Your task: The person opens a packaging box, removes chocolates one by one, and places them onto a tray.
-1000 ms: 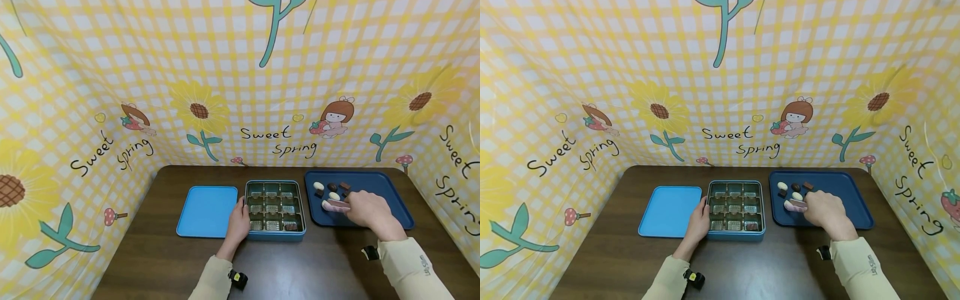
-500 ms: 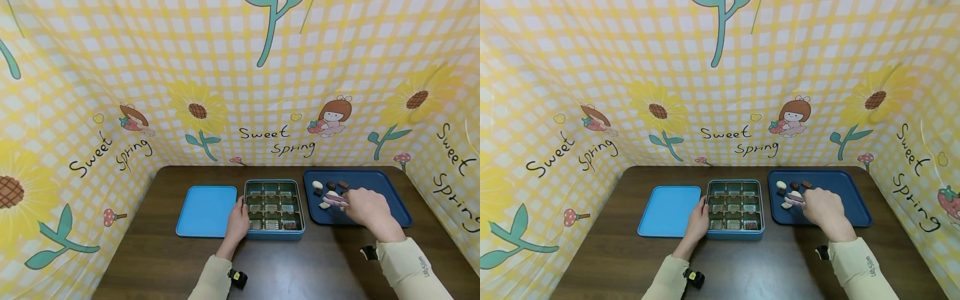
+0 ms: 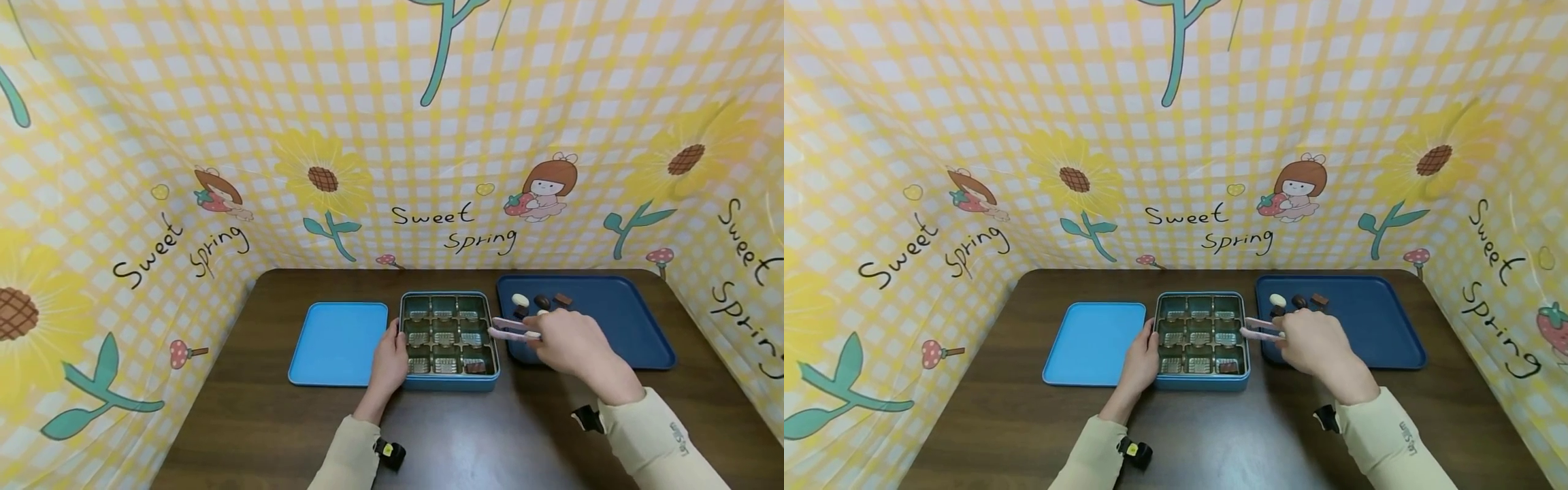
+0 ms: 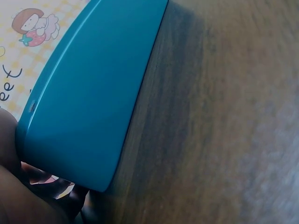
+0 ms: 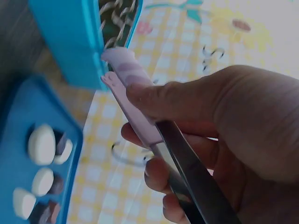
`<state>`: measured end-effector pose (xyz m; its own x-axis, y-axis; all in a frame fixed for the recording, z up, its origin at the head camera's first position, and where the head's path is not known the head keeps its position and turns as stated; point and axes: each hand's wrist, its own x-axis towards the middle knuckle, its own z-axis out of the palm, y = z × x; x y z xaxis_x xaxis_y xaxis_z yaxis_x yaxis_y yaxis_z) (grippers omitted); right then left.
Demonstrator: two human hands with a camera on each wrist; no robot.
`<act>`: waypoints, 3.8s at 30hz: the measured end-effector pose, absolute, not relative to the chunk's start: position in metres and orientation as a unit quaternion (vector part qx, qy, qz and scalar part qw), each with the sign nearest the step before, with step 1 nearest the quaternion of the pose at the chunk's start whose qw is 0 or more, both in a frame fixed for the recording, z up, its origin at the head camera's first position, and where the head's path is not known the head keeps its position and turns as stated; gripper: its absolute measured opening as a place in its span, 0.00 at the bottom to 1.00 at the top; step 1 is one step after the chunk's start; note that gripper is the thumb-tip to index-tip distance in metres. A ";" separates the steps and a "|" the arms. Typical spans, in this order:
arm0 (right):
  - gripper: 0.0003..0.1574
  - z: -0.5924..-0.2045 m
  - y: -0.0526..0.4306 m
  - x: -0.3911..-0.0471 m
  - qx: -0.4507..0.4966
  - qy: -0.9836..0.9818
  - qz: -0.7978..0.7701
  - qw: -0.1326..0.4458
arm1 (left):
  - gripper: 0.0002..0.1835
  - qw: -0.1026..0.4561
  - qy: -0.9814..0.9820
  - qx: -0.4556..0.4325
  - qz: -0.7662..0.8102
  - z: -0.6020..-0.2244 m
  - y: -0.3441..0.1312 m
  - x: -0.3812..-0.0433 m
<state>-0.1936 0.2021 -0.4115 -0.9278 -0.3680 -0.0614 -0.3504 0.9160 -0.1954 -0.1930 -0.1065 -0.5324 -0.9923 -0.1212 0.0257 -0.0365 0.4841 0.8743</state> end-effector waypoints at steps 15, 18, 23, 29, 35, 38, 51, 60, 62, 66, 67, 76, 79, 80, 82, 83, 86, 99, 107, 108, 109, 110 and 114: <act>0.16 -0.403 0.168 -0.177 -0.251 0.961 -0.066 0.097 | 0.26 0.035 -0.855 0.045 -0.516 -0.531 -0.106 -0.194; 0.05 -0.403 0.161 -0.178 -0.262 0.960 -0.033 0.097 | 0.26 0.037 -0.856 0.045 -0.514 -0.532 -0.106 -0.193; 0.09 -0.402 0.142 -0.181 -0.283 0.954 0.029 0.093 | 0.26 0.041 -0.860 0.048 -0.506 -0.533 -0.106 -0.193; 0.13 -0.408 0.121 -0.179 -0.305 0.943 0.117 0.070 | 0.26 0.039 -0.860 0.050 -0.507 -0.532 -0.104 -0.191; 0.14 -0.413 0.107 -0.179 -0.300 0.937 0.172 0.047 | 0.26 0.030 -0.858 0.046 -0.511 -0.532 -0.105 -0.191; 0.15 -0.414 0.104 -0.181 -0.302 0.935 0.181 0.041 | 0.26 0.027 -0.855 0.045 -0.516 -0.533 -0.106 -0.193; 0.15 -0.416 0.110 -0.187 -0.315 0.933 0.167 0.041 | 0.26 0.033 -0.854 0.041 -0.517 -0.532 -0.108 -0.195; 0.09 -0.407 0.119 -0.183 -0.312 0.940 0.134 0.036 | 0.25 0.036 -0.865 0.043 -0.499 -0.533 -0.107 -0.192; 0.10 -0.402 0.122 -0.181 -0.310 0.942 0.128 0.029 | 0.26 0.035 -0.863 0.042 -0.502 -0.534 -0.107 -0.192; 0.10 -0.391 0.128 -0.177 -0.304 0.945 0.113 0.028 | 0.26 0.030 -0.861 0.042 -0.505 -0.534 -0.107 -0.192; 0.11 -0.387 0.130 -0.176 -0.301 0.947 0.109 0.028 | 0.26 0.029 -0.861 0.042 -0.506 -0.535 -0.108 -0.192; 0.14 -0.359 0.155 -0.174 -0.267 0.961 0.076 0.003 | 0.26 0.038 -0.858 0.034 -0.511 -0.534 -0.108 -0.193; 0.08 -0.355 0.163 -0.176 -0.247 0.967 0.056 0.018 | 0.26 0.037 -0.859 0.037 -0.509 -0.534 -0.108 -0.193; 0.06 -0.354 0.166 -0.177 -0.240 0.969 0.048 0.024 | 0.26 0.038 -0.860 0.038 -0.507 -0.535 -0.108 -0.193; 0.03 -0.352 0.171 -0.178 -0.229 0.972 0.036 0.029 | 0.25 0.038 -0.861 0.039 -0.505 -0.536 -0.108 -0.193; 0.03 -0.352 0.174 -0.178 -0.225 0.973 0.033 0.030 | 0.25 0.038 -0.862 0.039 -0.504 -0.536 -0.108 -0.194; 0.06 -0.350 0.182 -0.180 -0.212 0.976 0.022 0.035 | 0.25 0.042 -0.864 0.039 -0.500 -0.537 -0.108 -0.194; 0.12 -0.355 0.235 -0.197 -0.145 0.986 -0.007 0.080 | 0.25 0.038 -0.862 0.042 -0.503 -0.538 -0.107 -0.194; 0.16 -0.368 0.274 -0.208 -0.108 0.988 -0.028 0.108 | 0.25 0.043 -0.861 0.039 -0.505 -0.537 -0.108 -0.193; 0.16 -0.370 0.279 -0.208 -0.104 0.988 -0.030 0.112 | 0.25 0.043 -0.861 0.038 -0.506 -0.537 -0.108 -0.193; 0.16 -0.372 0.283 -0.209 -0.101 0.988 -0.032 0.115 | 0.25 0.043 -0.861 0.038 -0.506 -0.537 -0.108 -0.193; 0.16 -0.374 0.287 -0.209 -0.098 0.988 -0.033 0.118 | 0.25 0.042 -0.861 0.038 -0.505 -0.536 -0.108 -0.192; 0.15 -0.383 0.302 -0.211 -0.087 0.987 -0.038 0.132 | 0.25 0.042 -0.861 0.040 -0.505 -0.537 -0.108 -0.192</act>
